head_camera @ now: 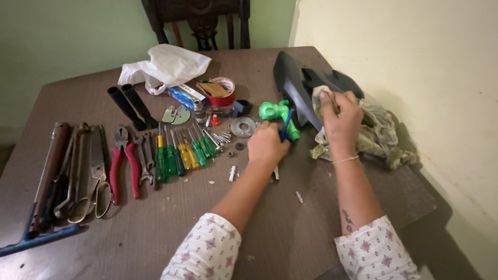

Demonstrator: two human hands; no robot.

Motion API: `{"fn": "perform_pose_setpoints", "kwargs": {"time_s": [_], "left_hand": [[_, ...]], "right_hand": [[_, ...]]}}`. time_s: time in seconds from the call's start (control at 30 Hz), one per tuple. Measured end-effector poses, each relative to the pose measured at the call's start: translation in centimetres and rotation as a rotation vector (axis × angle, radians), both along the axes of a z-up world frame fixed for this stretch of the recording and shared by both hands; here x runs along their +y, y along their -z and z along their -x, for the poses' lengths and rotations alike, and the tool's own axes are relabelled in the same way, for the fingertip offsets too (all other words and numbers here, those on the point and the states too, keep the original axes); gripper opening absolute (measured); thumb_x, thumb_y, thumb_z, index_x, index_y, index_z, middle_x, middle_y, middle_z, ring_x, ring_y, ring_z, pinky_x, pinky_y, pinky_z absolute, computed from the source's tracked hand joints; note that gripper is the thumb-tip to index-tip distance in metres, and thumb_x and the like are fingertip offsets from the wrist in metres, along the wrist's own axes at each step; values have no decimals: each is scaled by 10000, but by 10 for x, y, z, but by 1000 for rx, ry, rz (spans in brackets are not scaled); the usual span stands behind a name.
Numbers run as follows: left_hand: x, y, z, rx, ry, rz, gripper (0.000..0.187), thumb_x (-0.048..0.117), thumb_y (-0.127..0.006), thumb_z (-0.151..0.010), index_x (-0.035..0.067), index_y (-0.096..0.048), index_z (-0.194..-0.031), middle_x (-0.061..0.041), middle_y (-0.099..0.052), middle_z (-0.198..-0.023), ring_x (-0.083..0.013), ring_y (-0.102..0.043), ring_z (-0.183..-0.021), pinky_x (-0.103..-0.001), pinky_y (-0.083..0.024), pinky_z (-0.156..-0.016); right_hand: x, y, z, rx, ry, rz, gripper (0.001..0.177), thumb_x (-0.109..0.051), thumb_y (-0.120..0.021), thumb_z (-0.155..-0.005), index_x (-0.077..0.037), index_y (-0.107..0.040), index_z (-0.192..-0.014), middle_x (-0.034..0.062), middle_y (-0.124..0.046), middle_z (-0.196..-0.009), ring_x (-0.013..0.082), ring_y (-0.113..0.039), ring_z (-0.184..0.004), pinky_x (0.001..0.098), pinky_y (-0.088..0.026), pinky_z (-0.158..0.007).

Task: The person picks up and aligns small metal components, including a circular plate and a bracket, on a table. They use a blue T-handle tool to tighten a screw and wipe the components with a cloth.

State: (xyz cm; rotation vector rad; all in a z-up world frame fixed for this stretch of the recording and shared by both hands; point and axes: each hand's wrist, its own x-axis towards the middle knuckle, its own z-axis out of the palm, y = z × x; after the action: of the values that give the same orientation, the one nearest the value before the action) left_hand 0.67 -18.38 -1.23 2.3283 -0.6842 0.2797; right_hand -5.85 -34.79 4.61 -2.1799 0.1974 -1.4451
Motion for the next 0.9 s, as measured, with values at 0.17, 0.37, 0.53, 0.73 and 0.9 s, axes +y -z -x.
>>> {"fn": "perform_pose_setpoints", "kwargs": {"time_s": [0.17, 0.37, 0.53, 0.73, 0.9], "left_hand": [[13, -6, 1, 15, 8, 55, 290, 250, -782, -715, 93, -734, -954, -131, -665, -1077, -353, -677, -1012, -474, -548, -863], [23, -12, 7, 2, 30, 75, 295, 264, -804, -688, 71, -734, -899, -141, -661, -1057, -362, -678, -988, -478, -549, -860], [31, -24, 16, 104, 19, 162, 302, 280, -806, -679, 70, -745, -888, -140, -664, -1041, -357, -692, -940, -469, -560, -835], [44, -25, 19, 194, 29, 229, 324, 305, -815, -650, 57, -754, -850, -141, -671, -1005, -350, -695, -916, -459, -557, -826], [51, -25, 20, 239, 38, 246, 356, 305, -809, -654, 18, -729, -849, -155, -668, -979, -363, -690, -895, -459, -553, -818]], "right_hand": [[-3, 11, -7, 112, 15, 12, 229, -257, -778, -976, -30, -774, -1002, 127, -603, -831, 274, -600, -728, 396, -457, -682], [4, 24, -12, 176, -62, 45, 218, -212, -793, -908, -97, -774, -1092, 106, -686, -902, 247, -665, -811, 362, -519, -732], [9, 26, -14, 264, -28, -147, 268, -188, -822, -864, -90, -682, -1071, 68, -673, -804, 196, -645, -708, 336, -511, -673], [10, 27, -14, 256, -67, -169, 171, -170, -809, -893, -95, -712, -1011, 42, -694, -830, 156, -659, -737, 316, -520, -692], [15, 29, -13, 259, -207, -161, 136, -148, -793, -873, -105, -751, -995, 31, -709, -860, 134, -670, -786, 297, -530, -714]]}}
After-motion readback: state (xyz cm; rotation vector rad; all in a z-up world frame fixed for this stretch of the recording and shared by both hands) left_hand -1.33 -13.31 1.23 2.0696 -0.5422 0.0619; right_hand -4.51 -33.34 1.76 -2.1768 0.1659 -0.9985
